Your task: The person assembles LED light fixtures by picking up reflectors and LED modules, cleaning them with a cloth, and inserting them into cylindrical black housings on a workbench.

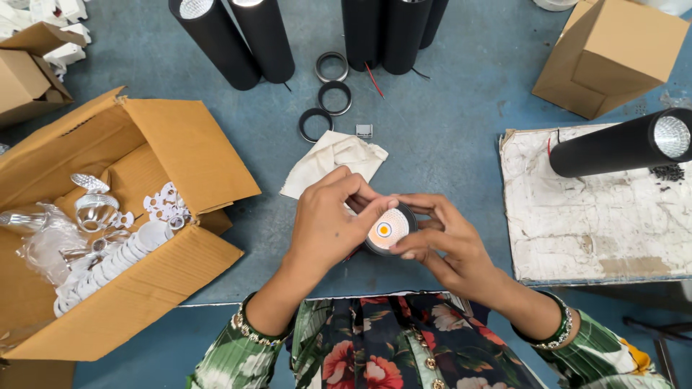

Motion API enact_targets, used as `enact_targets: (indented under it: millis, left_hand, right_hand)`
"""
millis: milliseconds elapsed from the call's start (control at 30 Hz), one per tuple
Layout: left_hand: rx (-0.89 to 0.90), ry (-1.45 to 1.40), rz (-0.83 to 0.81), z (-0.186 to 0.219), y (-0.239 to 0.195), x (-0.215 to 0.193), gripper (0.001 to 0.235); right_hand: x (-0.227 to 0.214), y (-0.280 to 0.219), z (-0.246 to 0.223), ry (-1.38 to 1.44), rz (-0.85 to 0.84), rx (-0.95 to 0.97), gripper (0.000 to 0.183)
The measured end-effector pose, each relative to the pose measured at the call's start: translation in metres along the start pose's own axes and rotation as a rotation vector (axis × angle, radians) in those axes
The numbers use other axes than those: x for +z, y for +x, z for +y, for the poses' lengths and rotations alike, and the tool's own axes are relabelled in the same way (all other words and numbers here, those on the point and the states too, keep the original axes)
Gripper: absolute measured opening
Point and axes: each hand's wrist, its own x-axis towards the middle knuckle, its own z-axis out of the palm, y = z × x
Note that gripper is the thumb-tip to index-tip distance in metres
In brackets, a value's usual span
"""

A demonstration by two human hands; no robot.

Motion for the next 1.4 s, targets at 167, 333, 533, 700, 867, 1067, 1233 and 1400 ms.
enact_targets:
  millis: [167, 333, 533, 700, 867, 1067, 1233, 1400]
  left_hand:
    - [0.251, 0.005, 0.053, -0.001, -0.014, -0.011, 0.017]
    - [0.007, 0.12, 0.021, 0.004, 0.001, -0.001, 0.029]
    - [0.295, -0.027, 0.002, -0.007, -0.01, -0.016, 0.018]
    - [0.02, 0.077, -0.028, -0.001, 0.002, -0.011, 0.022]
    - [0.17, 0.041, -0.001, -0.002, -0.006, -0.016, 0.019]
    - [0.15, 0.068, 0.025, -0.004, -0.006, -0.007, 0.021]
    - [0.123, 0.077, 0.007, -0.001, 0.002, -0.002, 0.027]
    - [0.268, -0.001, -0.064, -0.007, -0.014, -0.02, 0.015]
  right_hand:
    - [-0.002, -0.003, 0.006, -0.007, 0.002, -0.111, 0.02]
    - [0.002, -0.003, 0.008, 0.104, -0.011, 0.011, 0.017]
    - [0.001, -0.003, 0.009, 0.027, 0.038, -0.033, 0.023]
    - [0.004, -0.002, 0.009, 0.04, 0.005, -0.066, 0.014]
    - [-0.001, -0.001, 0.006, -0.039, 0.026, 0.036, 0.03]
    - [0.0, -0.002, 0.006, -0.005, -0.019, 0.077, 0.011]
    - [-0.002, 0.002, 0.001, -0.012, 0.021, -0.036, 0.017]
    - [-0.004, -0.001, -0.001, 0.009, -0.006, 0.049, 0.021]
